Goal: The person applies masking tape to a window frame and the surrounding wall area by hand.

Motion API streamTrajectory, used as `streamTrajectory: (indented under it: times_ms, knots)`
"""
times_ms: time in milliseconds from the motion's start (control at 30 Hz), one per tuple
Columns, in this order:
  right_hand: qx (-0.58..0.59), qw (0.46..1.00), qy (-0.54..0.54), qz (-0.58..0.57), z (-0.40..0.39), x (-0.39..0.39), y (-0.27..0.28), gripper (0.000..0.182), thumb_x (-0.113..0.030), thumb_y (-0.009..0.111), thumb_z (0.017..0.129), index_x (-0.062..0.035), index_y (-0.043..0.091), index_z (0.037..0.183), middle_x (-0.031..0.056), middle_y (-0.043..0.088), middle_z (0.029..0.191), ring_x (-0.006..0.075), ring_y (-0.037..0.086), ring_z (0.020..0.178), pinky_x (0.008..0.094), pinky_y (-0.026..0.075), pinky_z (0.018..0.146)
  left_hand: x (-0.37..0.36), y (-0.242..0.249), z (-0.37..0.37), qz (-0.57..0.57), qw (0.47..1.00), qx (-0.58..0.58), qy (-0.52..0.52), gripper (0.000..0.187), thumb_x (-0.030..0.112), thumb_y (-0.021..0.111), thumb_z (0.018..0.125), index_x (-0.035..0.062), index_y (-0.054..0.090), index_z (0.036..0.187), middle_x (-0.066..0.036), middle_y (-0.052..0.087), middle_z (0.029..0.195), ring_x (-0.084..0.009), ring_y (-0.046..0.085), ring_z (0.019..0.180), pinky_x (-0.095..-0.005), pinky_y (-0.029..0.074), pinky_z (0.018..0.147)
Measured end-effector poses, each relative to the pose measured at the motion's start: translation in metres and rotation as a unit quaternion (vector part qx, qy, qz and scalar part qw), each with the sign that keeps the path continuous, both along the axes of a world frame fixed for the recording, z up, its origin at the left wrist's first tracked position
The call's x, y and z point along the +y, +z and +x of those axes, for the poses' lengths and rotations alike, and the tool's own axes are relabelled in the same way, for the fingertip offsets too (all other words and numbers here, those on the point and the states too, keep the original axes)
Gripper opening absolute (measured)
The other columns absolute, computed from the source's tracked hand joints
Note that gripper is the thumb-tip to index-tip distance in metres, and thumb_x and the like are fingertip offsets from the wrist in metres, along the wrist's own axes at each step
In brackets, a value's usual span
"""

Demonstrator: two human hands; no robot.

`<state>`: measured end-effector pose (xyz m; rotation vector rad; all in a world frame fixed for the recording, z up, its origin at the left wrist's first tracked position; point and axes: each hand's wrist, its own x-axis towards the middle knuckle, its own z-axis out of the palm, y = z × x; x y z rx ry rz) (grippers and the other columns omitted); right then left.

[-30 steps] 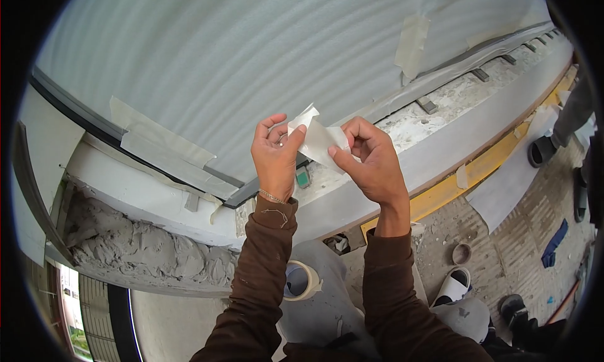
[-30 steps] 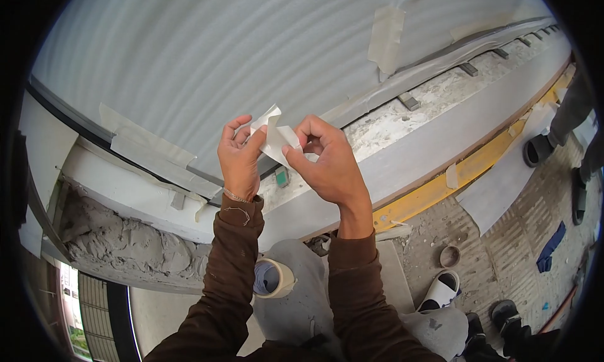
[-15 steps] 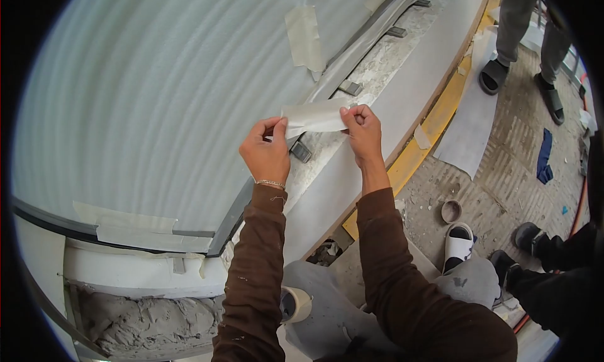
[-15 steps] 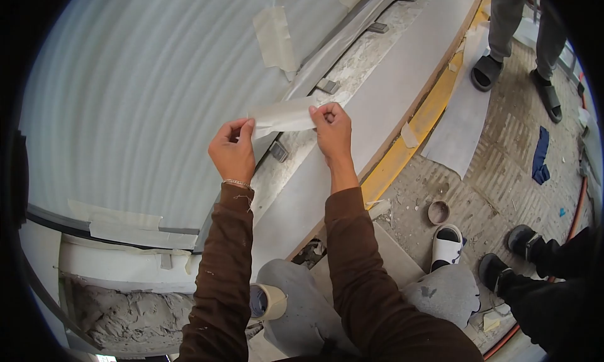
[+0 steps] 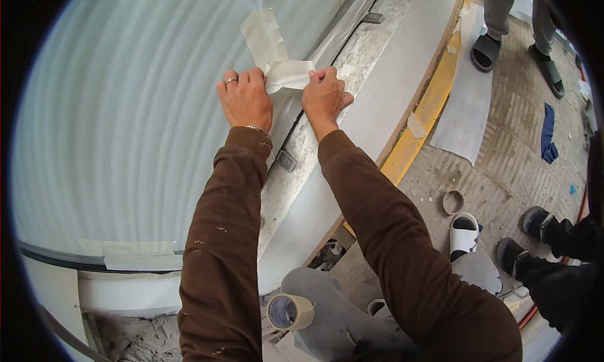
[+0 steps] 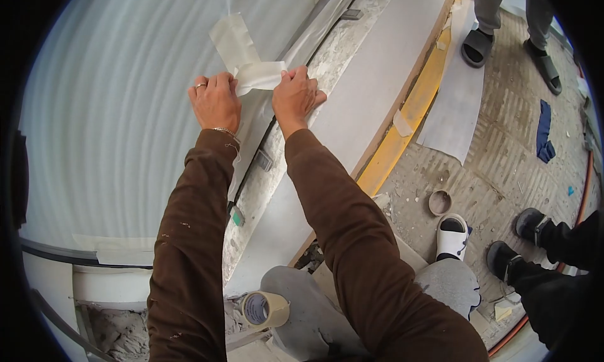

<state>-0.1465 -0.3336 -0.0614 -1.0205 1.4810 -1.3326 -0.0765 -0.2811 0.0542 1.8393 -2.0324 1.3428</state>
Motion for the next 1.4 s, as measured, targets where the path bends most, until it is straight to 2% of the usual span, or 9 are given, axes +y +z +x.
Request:
streamTrajectory:
  times_ms: [167, 333, 433, 567, 667, 767, 867, 1033, 1400]
  knots:
    - [-0.026, 0.997, -0.066, -0.036, 0.019, 0.004, -0.006, 0.015, -0.027, 0.062, 0.097, -0.0133, 0.056, 0.096, 0.0030, 0.066, 0.088, 0.0239, 0.058, 0.097, 0.0443, 0.029, 0.094, -0.002, 0.002, 0.003, 0.046, 0.998, -0.025, 0.032, 0.009, 0.017, 0.067, 0.092, 0.0090, 0.064, 0.092, -0.006, 0.071, 0.086, -0.0274, 0.060, 0.092, -0.0417, 0.039, 0.084]
    - [-0.056, 0.973, -0.171, -0.142, 0.026, 0.004, -0.001, 0.017, -0.026, 0.059, 0.099, -0.0117, 0.051, 0.097, 0.0021, 0.061, 0.083, 0.0241, 0.058, 0.091, 0.0451, 0.030, 0.093, 0.004, 0.009, -0.026, -0.049, 0.975, 0.213, 0.036, 0.011, 0.019, 0.059, 0.098, 0.0087, 0.062, 0.097, -0.008, 0.069, 0.083, -0.0308, 0.062, 0.086, -0.0422, 0.041, 0.084]
    - [-0.082, 0.960, -0.198, -0.181, 0.025, 0.011, 0.000, 0.018, -0.027, 0.057, 0.101, -0.0106, 0.049, 0.097, 0.0023, 0.059, 0.080, 0.0243, 0.058, 0.085, 0.0451, 0.031, 0.093, -0.002, 0.003, -0.026, -0.141, 0.969, 0.201, -0.011, 0.017, 0.022, 0.054, 0.101, 0.0075, 0.062, 0.098, -0.010, 0.069, 0.082, -0.0314, 0.064, 0.085, -0.0419, 0.040, 0.088]
    - [-0.134, 0.956, -0.184, -0.185, 0.015, 0.024, -0.006, 0.020, -0.027, 0.055, 0.103, -0.0093, 0.048, 0.098, 0.0030, 0.057, 0.076, 0.0236, 0.057, 0.076, 0.0431, 0.032, 0.094, -0.002, -0.001, -0.029, -0.099, 0.967, 0.232, 0.010, 0.015, 0.020, 0.055, 0.102, 0.0068, 0.061, 0.102, -0.011, 0.068, 0.081, -0.0307, 0.064, 0.084, -0.0423, 0.044, 0.084]
    - [-0.144, 0.953, -0.196, -0.183, 0.010, 0.027, -0.010, 0.020, -0.026, 0.056, 0.103, -0.0088, 0.048, 0.098, 0.0028, 0.056, 0.074, 0.0228, 0.057, 0.073, 0.0414, 0.032, 0.094, -0.003, -0.012, -0.020, -0.072, 0.944, 0.316, -0.065, 0.008, 0.014, 0.059, 0.100, 0.0073, 0.061, 0.103, -0.011, 0.066, 0.079, -0.0302, 0.062, 0.078, -0.0421, 0.048, 0.075]
    - [-0.131, 0.970, -0.132, -0.155, 0.005, 0.022, -0.021, 0.025, -0.030, 0.059, 0.102, -0.0069, 0.051, 0.102, 0.0074, 0.058, 0.088, 0.0245, 0.048, 0.087, 0.0429, 0.035, 0.093, 0.000, -0.015, -0.003, -0.027, 0.947, 0.273, -0.167, 0.005, 0.009, 0.063, 0.096, 0.0084, 0.060, 0.100, -0.010, 0.065, 0.077, -0.0329, 0.057, 0.067, -0.0410, 0.044, 0.071]
    - [-0.102, 0.975, -0.093, -0.176, 0.011, 0.013, -0.024, 0.023, -0.030, 0.059, 0.101, -0.0084, 0.052, 0.100, 0.0055, 0.059, 0.084, 0.0246, 0.048, 0.080, 0.0429, 0.033, 0.094, -0.001, -0.013, 0.016, -0.028, 0.964, 0.182, -0.194, 0.008, 0.007, 0.065, 0.094, 0.0103, 0.061, 0.100, -0.008, 0.064, 0.075, -0.0301, 0.056, 0.067, -0.0408, 0.043, 0.071]
    - [-0.019, 0.990, -0.068, -0.119, 0.017, 0.022, -0.030, 0.015, -0.023, 0.062, 0.098, -0.0113, 0.052, 0.098, 0.0027, 0.065, 0.087, 0.0253, 0.060, 0.093, 0.0451, 0.031, 0.093, -0.005, -0.026, 0.018, -0.077, 0.992, 0.067, -0.077, 0.006, 0.012, 0.068, 0.093, 0.0151, 0.065, 0.097, -0.003, 0.064, 0.072, -0.0226, 0.056, 0.073, -0.0369, 0.038, 0.080]
    - [0.057, 0.997, -0.024, -0.046, 0.018, 0.001, -0.017, 0.017, -0.024, 0.058, 0.100, -0.0078, 0.056, 0.103, 0.0063, 0.071, 0.093, 0.0250, 0.057, 0.105, 0.0443, 0.029, 0.099, -0.022, -0.023, 0.028, -0.039, 0.998, -0.023, -0.032, 0.004, 0.020, 0.068, 0.095, 0.0166, 0.067, 0.095, 0.000, 0.063, 0.067, -0.0196, 0.056, 0.074, -0.0359, 0.036, 0.082]
